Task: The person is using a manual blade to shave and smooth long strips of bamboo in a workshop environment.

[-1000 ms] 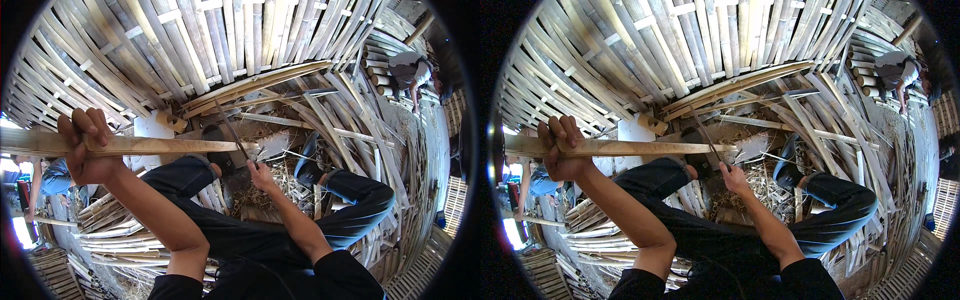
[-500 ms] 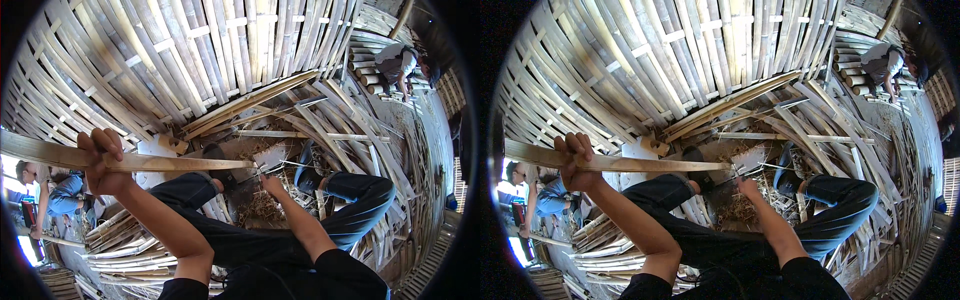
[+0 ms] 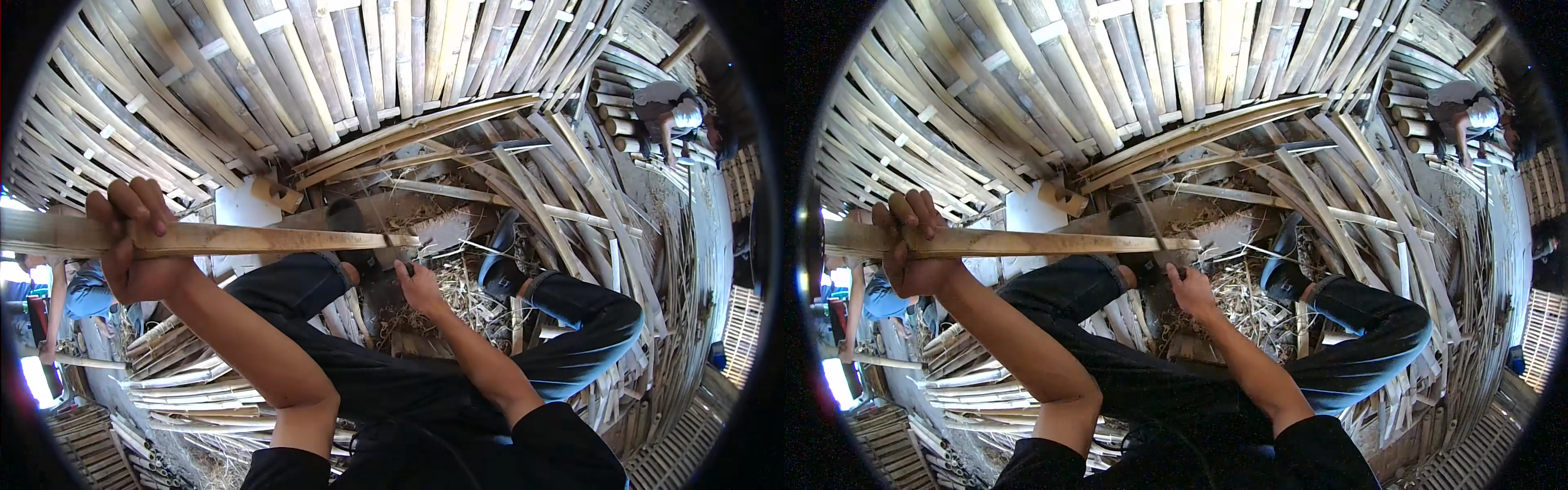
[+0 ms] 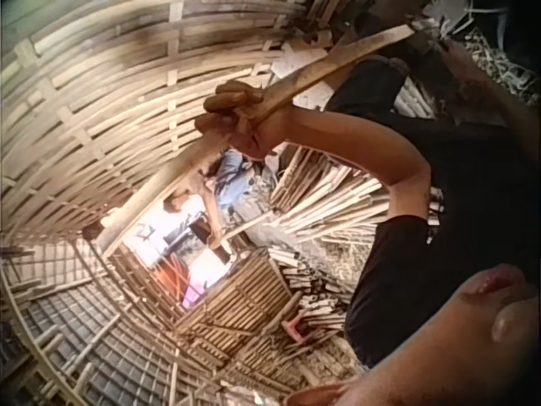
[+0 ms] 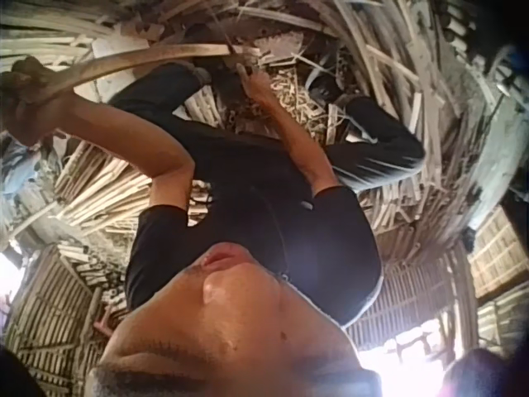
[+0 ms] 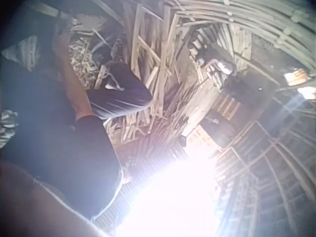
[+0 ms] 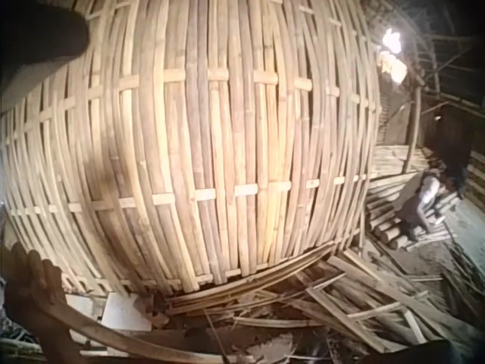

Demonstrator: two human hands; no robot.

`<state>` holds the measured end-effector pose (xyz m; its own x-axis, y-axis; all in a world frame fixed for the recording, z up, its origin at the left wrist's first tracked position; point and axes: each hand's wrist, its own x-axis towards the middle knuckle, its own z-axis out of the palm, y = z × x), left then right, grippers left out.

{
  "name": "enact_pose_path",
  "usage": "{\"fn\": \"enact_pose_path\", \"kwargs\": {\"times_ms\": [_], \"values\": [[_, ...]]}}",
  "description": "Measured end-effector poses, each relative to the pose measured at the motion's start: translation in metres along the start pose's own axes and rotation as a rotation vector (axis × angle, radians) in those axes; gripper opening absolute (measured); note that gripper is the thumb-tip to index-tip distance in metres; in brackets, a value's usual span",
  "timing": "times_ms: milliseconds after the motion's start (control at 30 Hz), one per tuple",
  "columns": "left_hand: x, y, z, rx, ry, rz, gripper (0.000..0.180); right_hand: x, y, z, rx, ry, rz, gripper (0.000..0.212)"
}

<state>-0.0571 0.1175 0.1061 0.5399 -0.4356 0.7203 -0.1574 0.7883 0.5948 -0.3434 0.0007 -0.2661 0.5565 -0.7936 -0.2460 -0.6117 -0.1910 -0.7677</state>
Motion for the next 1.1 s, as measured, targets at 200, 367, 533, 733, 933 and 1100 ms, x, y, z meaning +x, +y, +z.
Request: {"fn": "enact_pose_path", "kwargs": {"times_ms": [200, 367, 533, 733, 933, 1100], "values": [[-0.003, -0.001, 0.001, -0.016, 0.039, 0.020, 0.024, 0.004, 0.116, -0.018, -0.082, -0.179, 0.236, 0.068], [-0.006, 0.000, 0.004, -0.051, 0.061, 0.074, 0.023, 0.000, 0.098, -0.038, -0.018, -0.188, 0.345, 0.062], [-0.011, 0.017, -0.012, 0.000, 0.151, 0.151, 0.028, 0.012, -0.018, -0.062, 0.615, 0.055, 0.269, 0.028], [-0.018, -0.015, -0.013, -0.198, 0.389, 0.253, 0.073, 0.040, -0.149, -0.135, 1.126, 0.205, -0.007, 0.030], [-0.010, -0.063, 0.006, -0.446, 0.194, 0.164, 0.075, 0.071, -0.230, -0.211, 1.452, 0.340, -0.253, 0.019], [-0.015, -0.104, 0.009, -0.358, 0.530, -0.302, 0.059, 0.104, -0.249, -0.274, 1.453, 0.585, -0.485, 0.023]]}}
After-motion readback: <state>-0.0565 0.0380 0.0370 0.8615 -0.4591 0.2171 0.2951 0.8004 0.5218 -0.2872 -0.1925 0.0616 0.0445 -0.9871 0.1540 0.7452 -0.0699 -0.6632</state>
